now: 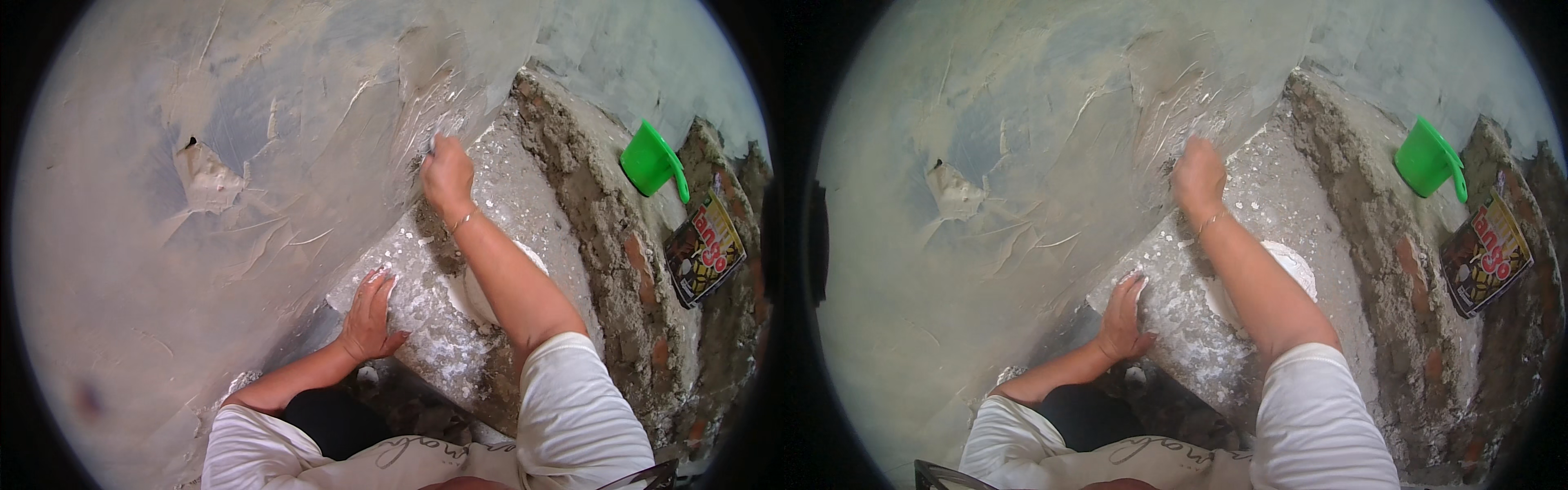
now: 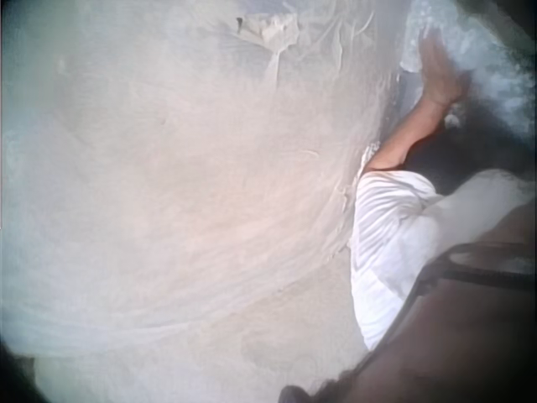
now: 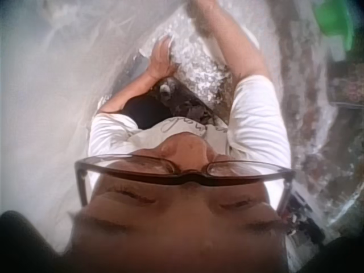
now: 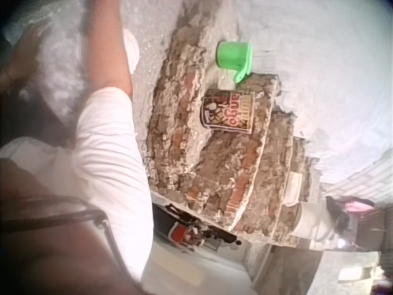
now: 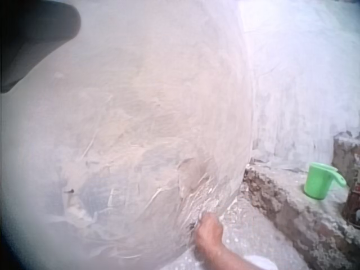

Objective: The person applies white plaster to a rough wall using a putty knife, repeatedly loading the tool from a white plate of plaster.

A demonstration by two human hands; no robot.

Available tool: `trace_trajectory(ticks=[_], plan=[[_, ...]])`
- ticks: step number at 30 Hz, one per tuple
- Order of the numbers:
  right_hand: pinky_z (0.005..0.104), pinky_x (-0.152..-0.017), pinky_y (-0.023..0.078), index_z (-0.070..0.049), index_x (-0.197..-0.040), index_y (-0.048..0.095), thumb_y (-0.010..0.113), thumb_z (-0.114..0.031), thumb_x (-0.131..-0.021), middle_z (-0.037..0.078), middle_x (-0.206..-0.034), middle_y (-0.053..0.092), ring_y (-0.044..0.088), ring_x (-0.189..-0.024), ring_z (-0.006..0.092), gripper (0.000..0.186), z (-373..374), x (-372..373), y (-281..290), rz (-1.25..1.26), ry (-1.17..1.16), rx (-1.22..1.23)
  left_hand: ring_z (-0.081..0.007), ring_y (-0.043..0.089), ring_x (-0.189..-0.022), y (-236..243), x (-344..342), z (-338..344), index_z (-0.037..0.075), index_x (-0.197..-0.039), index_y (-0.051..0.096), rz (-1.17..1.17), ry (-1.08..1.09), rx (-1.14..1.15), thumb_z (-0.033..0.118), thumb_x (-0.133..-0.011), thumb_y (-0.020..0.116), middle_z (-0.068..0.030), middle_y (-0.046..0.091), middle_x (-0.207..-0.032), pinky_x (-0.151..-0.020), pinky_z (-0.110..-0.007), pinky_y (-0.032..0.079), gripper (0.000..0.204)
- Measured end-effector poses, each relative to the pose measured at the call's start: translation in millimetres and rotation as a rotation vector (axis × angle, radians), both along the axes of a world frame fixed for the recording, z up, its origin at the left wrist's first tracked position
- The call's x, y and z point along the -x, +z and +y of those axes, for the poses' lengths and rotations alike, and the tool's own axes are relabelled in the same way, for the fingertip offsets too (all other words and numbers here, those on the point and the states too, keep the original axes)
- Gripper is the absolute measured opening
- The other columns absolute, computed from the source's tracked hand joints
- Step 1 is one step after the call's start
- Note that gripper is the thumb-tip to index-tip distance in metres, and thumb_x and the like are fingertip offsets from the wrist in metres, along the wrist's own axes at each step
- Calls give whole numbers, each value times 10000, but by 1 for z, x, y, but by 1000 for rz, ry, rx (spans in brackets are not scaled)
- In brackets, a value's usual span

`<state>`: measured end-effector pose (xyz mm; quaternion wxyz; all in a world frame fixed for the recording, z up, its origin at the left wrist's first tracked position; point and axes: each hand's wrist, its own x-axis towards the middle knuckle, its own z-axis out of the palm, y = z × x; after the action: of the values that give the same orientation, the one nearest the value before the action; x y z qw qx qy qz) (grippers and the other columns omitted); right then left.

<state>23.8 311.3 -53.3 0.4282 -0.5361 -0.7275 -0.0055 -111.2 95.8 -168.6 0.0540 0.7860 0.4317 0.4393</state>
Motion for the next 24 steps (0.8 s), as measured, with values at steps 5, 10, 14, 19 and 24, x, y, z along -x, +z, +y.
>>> trace_trajectory(ticks=[5, 10, 14, 19, 24], plan=[[472, -754, 484, -1, -960, 643, 580, -87, -781, 222, -940, 638, 611, -853, 396, 208, -41, -22, -12, 150, 179, -159, -509, 420, -1211, 2, 1, -2, -108, -1322, 381, -4, 11, -9, 487, -843, 596, -327, 422, -1297, -1075, -562, 310, 794], [478, -693, 484, 2, -862, 657, 589, -149, -777, 218, -767, 647, 620, -741, 428, 186, -4, -53, 18, 339, -51, -89, -485, 435, -1214, -6, 1, 1, -84, -1351, 377, 30, 41, -34, 455, -777, 628, -317, 417, -1335, -1062, -502, 342, 826], [489, -701, 479, -3, -841, 653, 579, -154, -769, 230, -789, 647, 616, -762, 433, 183, 40, -60, 30, 257, -201, -89, -490, 426, -1217, 3, -2, 2, -87, -1339, 376, 28, 30, -10, 416, -763, 661, -321, 417, -1324, -1072, -534, 323, 816], [481, -685, 482, -2, -823, 667, 575, -147, -766, 236, -783, 648, 622, -747, 419, 181, 29, -6, 15, 169, 24, -162, -497, 424, -1211, 0, 1, 1, -88, -1327, 381, 27, 27, -16, 395, -770, 682, -324, 420, -1308, -1075, -562, 313, 797], [474, -663, 481, 11, -811, 670, 595, -172, -779, 222, -708, 628, 612, -688, 400, 200, -5, -50, 44, 408, 22, 53, -494, 439, -1195, 2, 1, -1, -94, -1311, 398, 3, 22, -48, 387, -775, 680, -319, 437, -1283, -1068, -576, 315, 774]])
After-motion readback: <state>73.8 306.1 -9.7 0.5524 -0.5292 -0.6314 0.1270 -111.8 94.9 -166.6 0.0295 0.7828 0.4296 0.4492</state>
